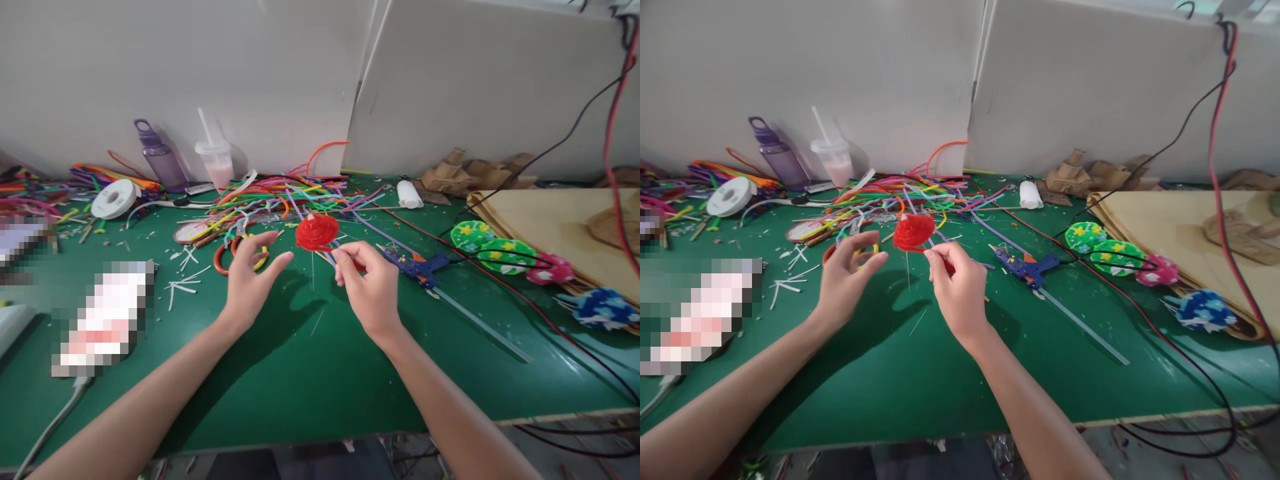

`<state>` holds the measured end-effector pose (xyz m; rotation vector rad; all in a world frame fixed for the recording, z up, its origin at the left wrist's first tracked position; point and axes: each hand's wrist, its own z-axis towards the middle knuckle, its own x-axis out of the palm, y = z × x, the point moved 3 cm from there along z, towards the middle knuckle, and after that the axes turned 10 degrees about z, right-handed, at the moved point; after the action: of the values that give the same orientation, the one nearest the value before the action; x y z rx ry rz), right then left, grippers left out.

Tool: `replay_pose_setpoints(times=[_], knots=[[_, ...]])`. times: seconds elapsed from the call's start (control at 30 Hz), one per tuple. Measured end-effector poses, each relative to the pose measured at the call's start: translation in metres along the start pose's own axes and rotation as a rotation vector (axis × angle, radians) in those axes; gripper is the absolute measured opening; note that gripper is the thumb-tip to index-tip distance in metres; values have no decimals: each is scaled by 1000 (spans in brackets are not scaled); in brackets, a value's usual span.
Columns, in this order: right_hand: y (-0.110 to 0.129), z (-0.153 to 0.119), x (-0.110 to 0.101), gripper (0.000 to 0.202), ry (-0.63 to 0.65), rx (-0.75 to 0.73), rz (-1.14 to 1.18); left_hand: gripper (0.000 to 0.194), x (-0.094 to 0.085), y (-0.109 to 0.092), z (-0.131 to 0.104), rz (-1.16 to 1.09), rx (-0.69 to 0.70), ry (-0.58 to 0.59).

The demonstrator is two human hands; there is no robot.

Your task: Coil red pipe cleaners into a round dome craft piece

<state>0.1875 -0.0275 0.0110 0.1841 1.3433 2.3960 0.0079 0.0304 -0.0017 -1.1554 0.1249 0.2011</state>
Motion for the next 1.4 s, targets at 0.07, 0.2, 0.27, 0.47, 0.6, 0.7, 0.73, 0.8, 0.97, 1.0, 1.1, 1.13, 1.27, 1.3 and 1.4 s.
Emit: replay_pose_setpoints(times=[0.07, 0.2, 0.27, 0.47, 0.6, 0.7, 0.73, 0.8, 0.97, 1.0, 1.1, 1.13, 1.27, 1.3, 1.4], knots=[[1, -2, 0, 17, -60, -42, -19, 14, -4, -6, -6, 69, 102, -138], [3, -6, 5, 14, -116, -103, -28, 21, 14, -11, -23, -94, -62, 239], [4, -10, 9, 13, -116, -129, -31, 31, 23, -11, -30, -299, -194, 327], [4, -20, 24, 13, -8, -208, -95, 16, 29, -2, -28, -750, -499, 322], [3, -23, 28, 12, 29, -249, -138, 17, 25, 1, -26, -762, -561, 246], [3, -23, 28, 11, 30, -256, -147, 18, 26, 0, -26, -750, -552, 234], [2, -23, 28, 11, 29, -256, -145, 18, 26, -1, -26, -747, -544, 231], [2, -23, 29, 11, 28, -254, -138, 16, 26, -2, -26, -752, -544, 217], [1, -24, 31, 11, 49, -226, -125, 19, 25, -2, -26, -818, -596, 174], [0, -24, 31, 10, 52, -219, -124, 19, 25, -2, -26, -824, -596, 182], [-1, -25, 32, 10, 53, -202, -125, 19, 25, -3, -27, -810, -587, 210], [-1, -25, 32, 10, 55, -198, -127, 18, 25, -3, -27, -803, -582, 208], [-1, -27, 33, 11, 77, -187, -142, 15, 26, -3, -26, -778, -566, 159], [-1, -27, 34, 11, 83, -188, -146, 14, 26, -3, -26, -770, -559, 153], [-1, -28, 34, 11, 90, -198, -151, 13, 28, -3, -26, -753, -527, 162]])
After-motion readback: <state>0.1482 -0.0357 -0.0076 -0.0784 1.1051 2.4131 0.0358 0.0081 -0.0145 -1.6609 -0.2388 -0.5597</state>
